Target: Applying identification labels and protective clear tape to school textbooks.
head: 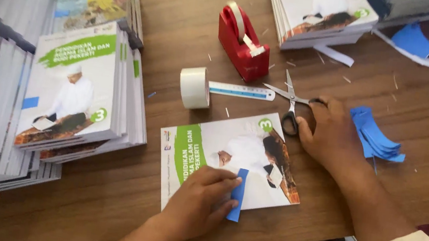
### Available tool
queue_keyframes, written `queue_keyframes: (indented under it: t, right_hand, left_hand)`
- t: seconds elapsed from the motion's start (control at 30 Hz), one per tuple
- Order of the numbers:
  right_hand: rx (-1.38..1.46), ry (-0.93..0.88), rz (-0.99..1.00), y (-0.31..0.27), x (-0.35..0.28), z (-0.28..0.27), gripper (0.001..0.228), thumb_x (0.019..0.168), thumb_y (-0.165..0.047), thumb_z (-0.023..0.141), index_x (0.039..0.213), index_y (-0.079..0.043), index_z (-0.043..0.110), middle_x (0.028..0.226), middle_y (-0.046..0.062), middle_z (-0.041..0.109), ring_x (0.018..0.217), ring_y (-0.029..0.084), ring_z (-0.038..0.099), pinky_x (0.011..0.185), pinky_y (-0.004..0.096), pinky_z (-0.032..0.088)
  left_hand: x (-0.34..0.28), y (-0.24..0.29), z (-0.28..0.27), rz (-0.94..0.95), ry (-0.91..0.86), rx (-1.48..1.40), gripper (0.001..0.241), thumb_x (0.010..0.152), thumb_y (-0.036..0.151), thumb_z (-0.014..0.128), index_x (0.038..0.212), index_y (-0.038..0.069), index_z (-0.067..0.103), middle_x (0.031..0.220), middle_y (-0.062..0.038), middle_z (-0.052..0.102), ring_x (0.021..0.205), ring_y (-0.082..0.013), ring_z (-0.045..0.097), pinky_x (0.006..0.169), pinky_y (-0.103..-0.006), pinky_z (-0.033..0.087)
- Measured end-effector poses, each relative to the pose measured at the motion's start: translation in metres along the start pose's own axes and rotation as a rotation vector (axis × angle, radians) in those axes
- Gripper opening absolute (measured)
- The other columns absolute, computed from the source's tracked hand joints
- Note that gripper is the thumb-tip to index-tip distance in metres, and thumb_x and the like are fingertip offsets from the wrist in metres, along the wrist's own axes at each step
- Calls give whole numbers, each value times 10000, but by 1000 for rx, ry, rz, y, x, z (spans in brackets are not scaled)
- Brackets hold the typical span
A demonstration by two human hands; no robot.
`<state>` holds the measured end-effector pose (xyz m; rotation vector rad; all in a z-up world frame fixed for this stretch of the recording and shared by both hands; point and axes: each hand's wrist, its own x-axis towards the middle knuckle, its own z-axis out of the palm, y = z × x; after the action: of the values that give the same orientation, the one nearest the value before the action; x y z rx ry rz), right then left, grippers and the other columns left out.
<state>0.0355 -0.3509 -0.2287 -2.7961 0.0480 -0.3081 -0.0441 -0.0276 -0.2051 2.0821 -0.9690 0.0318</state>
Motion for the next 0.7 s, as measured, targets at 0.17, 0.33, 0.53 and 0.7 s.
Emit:
queue_keyframes:
  t: [0.17,0.33,0.53,0.7]
  right_hand:
    - [276,-163,-116,-37,-44,-42,469,847,-410,721,1262,-192,693,1279,39,713,1136,248,674,922,415,522]
    - [384,-346,-335,-39,-82,-27,782,685,-433,934,1391,-239,659,1613,113,423,1474,307,408,1160,461,326]
    - [299,-157,-465,-46,-63,-7,613,761,-522,835,1283,-222,719,1439,123,578,1342,337,514,1100,487,401]
    - [277,9,-447,-53,20,-1,298,891,-343,771,1029,-82,735,1043,89,747,940,308,641,859,448,465]
  left_hand:
    - [-7,-1,-7,88,39,169,421,923,343,765,1210,44,692,1310,-168,624,1101,-385,631,984,-499,503]
    - [-5,-5,-23,131,44,253,433,897,341,802,1182,29,707,1306,-133,665,1045,-344,623,934,-463,510]
    - [4,-8,-33,170,1,270,440,848,376,798,1110,50,659,1303,-157,642,1083,-370,602,952,-520,461]
    - [13,-6,-36,197,25,231,458,865,448,800,1043,46,672,1252,-165,634,1075,-381,592,954,-527,463]
